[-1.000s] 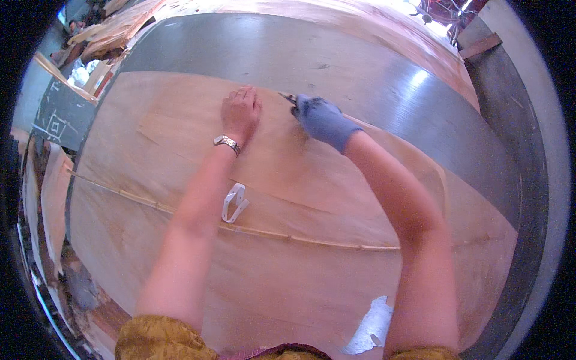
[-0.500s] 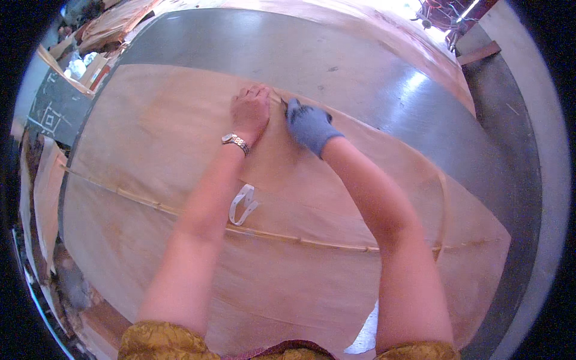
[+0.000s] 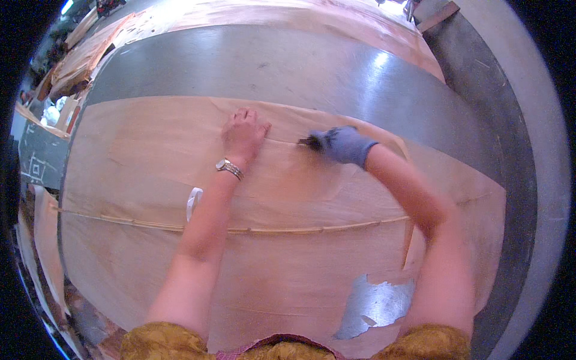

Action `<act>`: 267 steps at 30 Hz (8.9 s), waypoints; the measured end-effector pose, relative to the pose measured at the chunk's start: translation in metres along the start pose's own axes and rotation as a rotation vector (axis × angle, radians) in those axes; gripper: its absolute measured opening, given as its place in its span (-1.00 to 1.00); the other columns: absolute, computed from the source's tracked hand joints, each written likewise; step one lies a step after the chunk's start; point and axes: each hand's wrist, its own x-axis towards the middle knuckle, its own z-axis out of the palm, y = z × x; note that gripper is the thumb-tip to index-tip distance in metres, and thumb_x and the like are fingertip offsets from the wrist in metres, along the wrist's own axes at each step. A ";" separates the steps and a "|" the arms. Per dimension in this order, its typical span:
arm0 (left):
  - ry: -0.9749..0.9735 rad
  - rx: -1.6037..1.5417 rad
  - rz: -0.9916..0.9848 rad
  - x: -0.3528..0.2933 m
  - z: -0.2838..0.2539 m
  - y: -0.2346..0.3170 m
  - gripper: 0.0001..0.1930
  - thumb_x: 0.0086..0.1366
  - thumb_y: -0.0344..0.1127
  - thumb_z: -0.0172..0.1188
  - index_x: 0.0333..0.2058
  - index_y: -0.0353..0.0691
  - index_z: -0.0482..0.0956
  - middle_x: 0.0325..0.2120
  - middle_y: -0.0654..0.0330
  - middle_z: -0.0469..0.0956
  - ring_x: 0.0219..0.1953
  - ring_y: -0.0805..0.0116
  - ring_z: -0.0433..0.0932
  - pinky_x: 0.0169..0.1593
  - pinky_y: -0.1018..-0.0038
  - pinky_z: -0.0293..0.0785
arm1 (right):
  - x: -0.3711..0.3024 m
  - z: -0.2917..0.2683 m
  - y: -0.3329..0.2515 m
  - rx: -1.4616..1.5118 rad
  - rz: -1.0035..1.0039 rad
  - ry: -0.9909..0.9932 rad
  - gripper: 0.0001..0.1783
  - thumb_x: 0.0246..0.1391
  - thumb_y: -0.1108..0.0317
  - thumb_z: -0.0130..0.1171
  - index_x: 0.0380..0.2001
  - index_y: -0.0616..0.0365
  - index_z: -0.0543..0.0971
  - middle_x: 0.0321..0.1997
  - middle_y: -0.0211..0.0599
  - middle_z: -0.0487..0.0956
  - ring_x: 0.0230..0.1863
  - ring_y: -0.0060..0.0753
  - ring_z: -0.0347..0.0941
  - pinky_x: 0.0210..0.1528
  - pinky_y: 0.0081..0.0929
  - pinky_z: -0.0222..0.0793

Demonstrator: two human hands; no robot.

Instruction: The person applies adhesive strips to tears in large wood veneer sheets using a small blade to trim the tape and smooths the surface by hand.

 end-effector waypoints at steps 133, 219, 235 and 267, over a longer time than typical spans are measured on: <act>-1.470 -1.098 0.111 -0.132 -0.070 0.176 -0.69 0.42 -0.18 0.08 -0.25 -0.33 0.65 -0.33 0.18 0.67 -0.24 0.41 0.63 -0.08 0.48 0.53 | -0.319 0.036 -0.068 0.955 0.493 0.664 -0.86 0.05 0.43 0.26 -0.38 0.26 0.52 -0.38 -0.30 0.59 -0.39 -0.43 0.52 -0.32 -0.47 0.44; -0.216 -0.085 0.761 -0.029 0.104 0.203 -0.62 0.29 -0.17 0.04 0.05 -0.11 0.53 0.08 0.33 0.50 0.05 0.29 0.40 0.10 0.26 0.27 | -0.203 0.089 0.040 1.063 0.726 0.583 -0.76 0.11 0.20 0.25 -0.35 0.17 0.54 -0.53 -0.26 0.54 -0.63 -0.38 0.45 -0.60 -0.39 0.35; -0.165 -0.321 0.344 -0.034 0.037 0.124 -0.64 0.24 -0.37 0.06 0.03 -0.10 0.51 0.05 0.15 0.50 0.08 0.13 0.43 0.09 0.16 0.31 | -0.196 -0.022 0.028 1.393 0.691 0.389 -0.70 0.23 0.11 0.18 -0.23 0.14 0.59 -0.49 -0.30 0.60 -0.73 -0.72 0.27 -0.70 -0.73 0.16; -0.225 -0.071 0.678 -0.061 -0.011 0.026 -0.56 0.27 -0.13 0.05 0.12 0.00 0.50 0.18 0.34 0.42 0.13 0.30 0.34 0.16 0.27 0.18 | -0.083 0.052 -0.095 1.877 0.618 0.054 -0.63 0.18 -0.03 0.20 -0.24 0.05 0.58 -0.35 -0.40 0.66 -0.58 -0.68 0.41 -0.62 -0.73 0.22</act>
